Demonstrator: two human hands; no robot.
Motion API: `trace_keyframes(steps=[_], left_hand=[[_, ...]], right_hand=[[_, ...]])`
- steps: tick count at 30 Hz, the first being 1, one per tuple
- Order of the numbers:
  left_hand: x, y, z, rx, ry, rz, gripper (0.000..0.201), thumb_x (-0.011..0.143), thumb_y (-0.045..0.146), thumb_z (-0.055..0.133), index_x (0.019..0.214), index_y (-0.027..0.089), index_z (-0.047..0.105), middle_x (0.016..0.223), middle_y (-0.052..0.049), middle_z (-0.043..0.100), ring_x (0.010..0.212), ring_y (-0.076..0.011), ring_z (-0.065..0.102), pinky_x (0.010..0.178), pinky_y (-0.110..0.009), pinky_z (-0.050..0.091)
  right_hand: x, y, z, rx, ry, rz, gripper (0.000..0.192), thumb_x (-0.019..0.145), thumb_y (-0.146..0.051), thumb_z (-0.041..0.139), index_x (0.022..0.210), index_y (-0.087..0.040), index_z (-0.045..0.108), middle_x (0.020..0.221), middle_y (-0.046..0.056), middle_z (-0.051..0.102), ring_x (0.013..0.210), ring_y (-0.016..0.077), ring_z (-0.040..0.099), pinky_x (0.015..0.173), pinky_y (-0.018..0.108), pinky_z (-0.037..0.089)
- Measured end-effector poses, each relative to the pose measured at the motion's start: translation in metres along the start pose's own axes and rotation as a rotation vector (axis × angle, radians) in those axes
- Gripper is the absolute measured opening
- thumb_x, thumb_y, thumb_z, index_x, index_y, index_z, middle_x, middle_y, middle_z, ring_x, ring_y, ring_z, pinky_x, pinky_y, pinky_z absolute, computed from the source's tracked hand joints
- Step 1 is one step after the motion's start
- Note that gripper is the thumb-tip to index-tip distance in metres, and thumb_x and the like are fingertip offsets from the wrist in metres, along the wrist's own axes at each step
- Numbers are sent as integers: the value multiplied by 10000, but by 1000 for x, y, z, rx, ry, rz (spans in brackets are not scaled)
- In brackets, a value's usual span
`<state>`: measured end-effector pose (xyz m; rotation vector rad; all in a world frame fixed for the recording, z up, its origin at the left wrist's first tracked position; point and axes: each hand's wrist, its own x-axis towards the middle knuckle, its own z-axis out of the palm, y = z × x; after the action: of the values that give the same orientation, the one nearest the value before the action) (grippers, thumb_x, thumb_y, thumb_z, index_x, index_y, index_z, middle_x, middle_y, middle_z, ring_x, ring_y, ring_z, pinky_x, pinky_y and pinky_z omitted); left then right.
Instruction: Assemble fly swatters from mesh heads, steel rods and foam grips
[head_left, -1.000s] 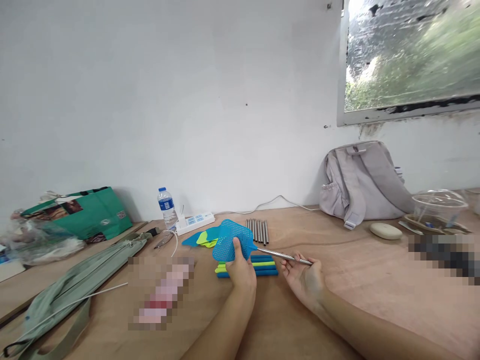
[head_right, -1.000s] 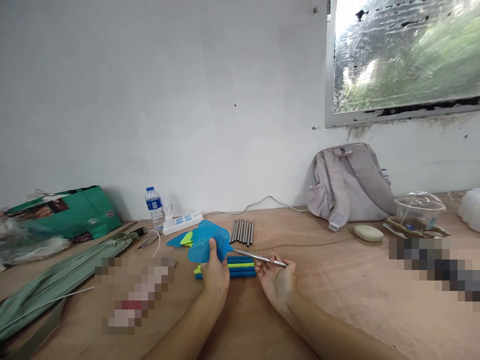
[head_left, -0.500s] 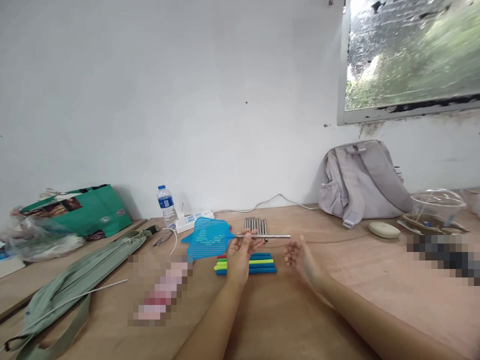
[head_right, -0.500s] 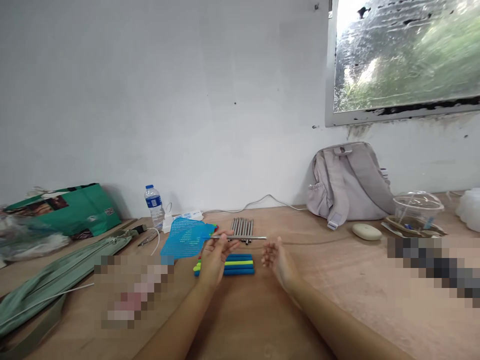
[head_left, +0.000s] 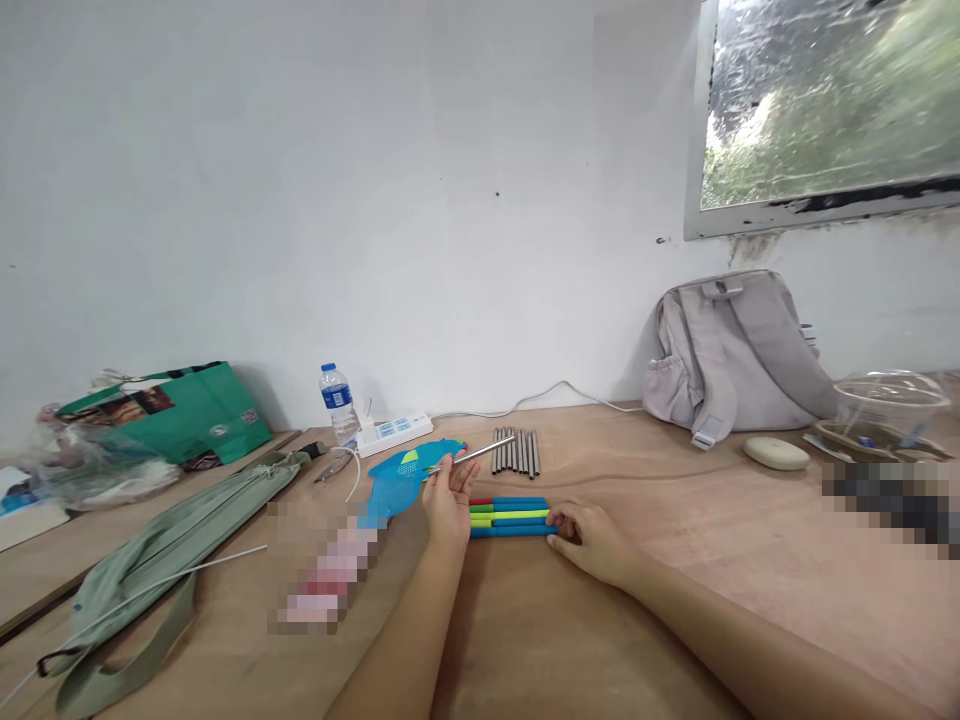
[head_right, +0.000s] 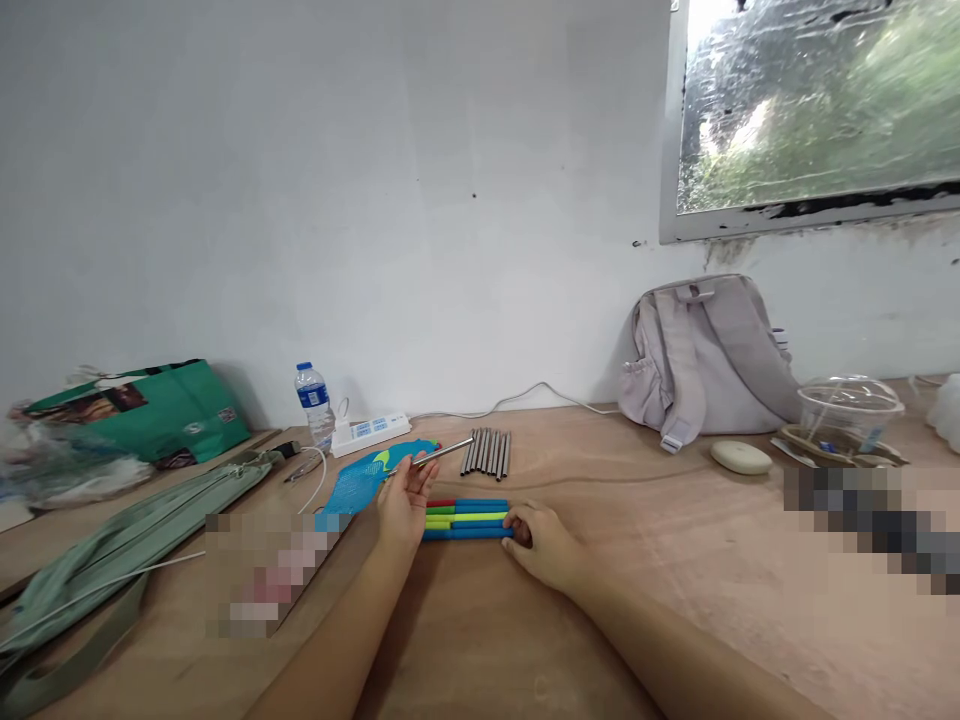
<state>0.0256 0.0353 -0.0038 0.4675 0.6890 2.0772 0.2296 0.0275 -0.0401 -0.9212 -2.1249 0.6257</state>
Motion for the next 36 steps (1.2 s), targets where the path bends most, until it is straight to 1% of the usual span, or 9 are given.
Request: trace_keyframes(steps=[6,11,18,20,22,25,28,32,36], left_hand=[[1,-1,0,8,42,-39,33,745,107,533,755,122,561,736,-50,673,636,-178,650,737,-378,523],[2,0,-1,20,39,-39,42,751,105,525,759,122,563,740,-51,674,632,-174,650,727,-370,529],[-2,-1,3,23,44,-77,41,756,102,525,752,125,558,733,-50,675,652,-175,652,728,-350,531],[-5,-3,5,41,20,-102,35,757,104,527,763,124,556,740,-55,676,659,-176,653,730,-347,529],[-9,-7,8,63,-26,-129,43,755,103,530,784,124,554,750,-61,675,666,-176,653,732,-348,527],[-17,-11,10,100,-118,-168,80,736,107,553,811,135,544,775,-60,673,675,-177,652,732,-358,524],[-24,-14,12,141,-228,-196,141,688,144,620,792,150,524,810,-50,672,690,-182,650,750,-375,515],[-33,-15,15,191,-340,-221,255,622,223,693,757,162,486,844,-58,672,716,-195,648,787,-412,494],[-36,-17,16,229,-370,-232,293,605,262,705,753,164,471,874,-65,670,726,-196,646,792,-421,490]], right_hand=[[1,0,-1,-75,-79,31,169,789,-308,460,848,-191,569,809,46,521,730,159,515,679,294,432],[0,5,0,-7,42,36,231,828,-388,395,826,-195,520,844,55,528,784,166,513,737,318,428],[10,21,-22,547,419,197,365,784,-565,371,749,-207,437,637,-2,509,612,145,527,599,294,460],[11,22,-33,712,437,231,382,747,-594,414,743,-212,414,630,-6,517,602,151,556,584,300,479],[9,20,-44,776,355,287,392,731,-604,430,715,-215,383,588,-28,496,550,147,569,550,300,490],[6,16,-56,689,206,385,389,743,-604,400,705,-219,356,558,-66,444,422,115,532,435,266,462],[3,12,-63,372,169,348,358,737,-575,433,731,-220,395,566,-74,439,334,75,426,340,215,359],[2,8,-66,-113,146,110,286,732,-489,514,708,-204,528,659,-13,570,527,112,505,486,235,391],[0,4,-63,-229,99,-2,261,761,-450,503,828,-224,616,797,21,649,688,157,566,600,258,423]])
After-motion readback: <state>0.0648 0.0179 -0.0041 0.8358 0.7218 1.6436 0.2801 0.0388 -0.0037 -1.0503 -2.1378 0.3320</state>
